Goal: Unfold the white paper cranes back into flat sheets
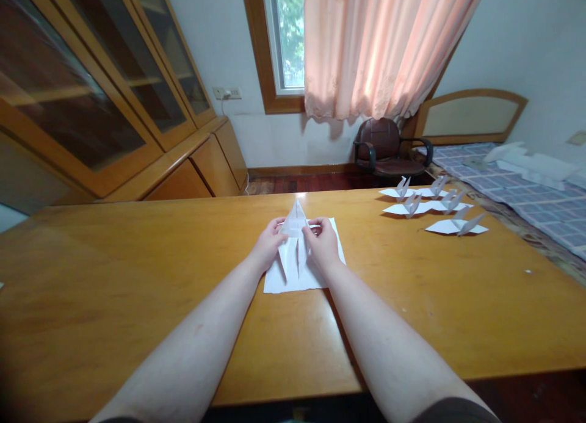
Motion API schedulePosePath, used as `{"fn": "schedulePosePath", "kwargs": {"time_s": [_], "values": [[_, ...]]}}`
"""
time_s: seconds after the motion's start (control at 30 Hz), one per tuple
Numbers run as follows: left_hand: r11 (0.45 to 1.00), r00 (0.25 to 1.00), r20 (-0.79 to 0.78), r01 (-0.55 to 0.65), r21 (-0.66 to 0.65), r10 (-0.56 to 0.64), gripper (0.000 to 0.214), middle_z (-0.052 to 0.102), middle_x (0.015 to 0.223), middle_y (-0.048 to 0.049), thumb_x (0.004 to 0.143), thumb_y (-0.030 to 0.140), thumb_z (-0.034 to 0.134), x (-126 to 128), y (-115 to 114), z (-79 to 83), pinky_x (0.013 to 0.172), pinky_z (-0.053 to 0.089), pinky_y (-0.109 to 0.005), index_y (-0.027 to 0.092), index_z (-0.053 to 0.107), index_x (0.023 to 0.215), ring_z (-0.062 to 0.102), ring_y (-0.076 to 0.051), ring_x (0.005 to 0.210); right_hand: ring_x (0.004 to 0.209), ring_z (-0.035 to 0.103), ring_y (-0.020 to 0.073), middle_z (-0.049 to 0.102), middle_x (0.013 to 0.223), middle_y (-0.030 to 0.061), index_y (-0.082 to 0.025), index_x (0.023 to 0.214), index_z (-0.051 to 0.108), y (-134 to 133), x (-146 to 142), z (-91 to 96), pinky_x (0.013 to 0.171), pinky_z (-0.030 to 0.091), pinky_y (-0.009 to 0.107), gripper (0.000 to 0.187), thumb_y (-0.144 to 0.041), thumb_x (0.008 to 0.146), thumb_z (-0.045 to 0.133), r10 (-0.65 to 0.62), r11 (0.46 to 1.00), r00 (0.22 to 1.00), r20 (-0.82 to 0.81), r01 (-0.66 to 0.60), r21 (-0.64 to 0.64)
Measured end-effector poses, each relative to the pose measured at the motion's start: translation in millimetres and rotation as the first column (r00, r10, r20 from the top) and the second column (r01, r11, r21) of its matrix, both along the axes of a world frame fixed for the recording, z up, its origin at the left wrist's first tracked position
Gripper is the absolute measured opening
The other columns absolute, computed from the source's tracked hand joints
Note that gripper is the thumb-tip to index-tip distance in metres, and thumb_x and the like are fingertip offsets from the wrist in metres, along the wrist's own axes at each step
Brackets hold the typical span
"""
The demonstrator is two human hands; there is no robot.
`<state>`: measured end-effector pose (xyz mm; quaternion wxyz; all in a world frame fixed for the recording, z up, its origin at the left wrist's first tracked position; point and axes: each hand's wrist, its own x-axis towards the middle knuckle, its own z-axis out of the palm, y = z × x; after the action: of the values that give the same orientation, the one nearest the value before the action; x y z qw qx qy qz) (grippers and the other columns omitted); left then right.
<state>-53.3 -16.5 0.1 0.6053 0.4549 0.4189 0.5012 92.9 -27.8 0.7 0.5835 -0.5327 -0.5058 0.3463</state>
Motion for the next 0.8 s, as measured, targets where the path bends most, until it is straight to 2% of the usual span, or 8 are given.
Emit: {"fn": "schedulePosePath", "kwargs": {"time_s": [0.1,0.2,0.3,0.47,0.8], "values": [[1.0,0.998,-0.057,-0.017,-0.019,0.016,0.047,0.067,0.094,-0.0037,0.062,0.009,0.058,0.6,-0.6,1.3,0.073,0.049,-0.029,0.019,0.051,0.108,0.062,-0.016,0.078,0.072,0.057,0.0166,0.063,0.082,0.0032,-0.021,0.078,0.056,1.4,-0.1,-2.0,0.068,0.044,0.031,0.016,-0.033,0.071,0.063,0.071,0.997,0.997,-0.019,-0.071,0.034],[0.999,0.994,-0.102,0.036,-0.012,-0.037,0.037,0.067,0.093,-0.0053,0.064,0.015,0.064,-0.9,-0.9,2.0,0.076,0.048,-0.03,0.016,0.057,0.1,0.062,-0.017,0.08,0.077,0.058,0.018,0.064,0.081,0.004,-0.02,0.077,0.06,1.3,1.0,-1.7,0.074,0.045,0.033,0.013,-0.033,0.072,0.062,0.1,0.993,0.995,0.016,-0.101,0.064],[0.998,0.993,-0.107,0.054,-0.019,-0.056,0.034,0.068,0.091,-0.006,0.065,0.023,0.067,-2.9,-0.2,0.5,0.074,0.049,-0.031,0.015,0.059,0.097,0.062,-0.018,0.078,0.081,0.058,0.0193,0.065,0.089,0.0052,-0.02,0.084,0.062,0.2,1.8,-1.4,0.077,0.045,0.034,0.021,-0.036,0.071,0.063,0.088,0.994,0.987,0.138,-0.096,0.054],[0.998,0.989,-0.137,-0.051,-0.026,0.047,0.026,0.067,0.086,-0.0048,0.065,0.026,0.066,-3.6,1.2,-1.0,0.069,0.048,-0.029,0.015,0.06,0.088,0.061,-0.017,0.074,0.094,0.056,0.0218,0.062,0.102,0.0065,-0.02,0.097,0.059,-1.2,0.8,-3.9,0.083,0.044,0.036,0.037,-0.034,0.065,0.07,0.097,0.99,0.932,0.348,-0.125,0.059],[0.997,0.994,-0.092,-0.059,-0.039,0.055,0.023,0.066,0.077,-0.0021,0.065,0.021,0.063,-0.6,0.4,1.5,0.063,0.046,-0.026,0.015,0.059,0.087,0.06,-0.015,0.067,0.082,0.06,0.0202,0.066,0.091,0.0068,-0.018,0.093,0.06,-3.5,2.8,-2.2,0.075,0.045,0.034,0.02,-0.03,0.079,0.051,0.053,0.999,0.92,0.388,-0.051,-0.015]]}}
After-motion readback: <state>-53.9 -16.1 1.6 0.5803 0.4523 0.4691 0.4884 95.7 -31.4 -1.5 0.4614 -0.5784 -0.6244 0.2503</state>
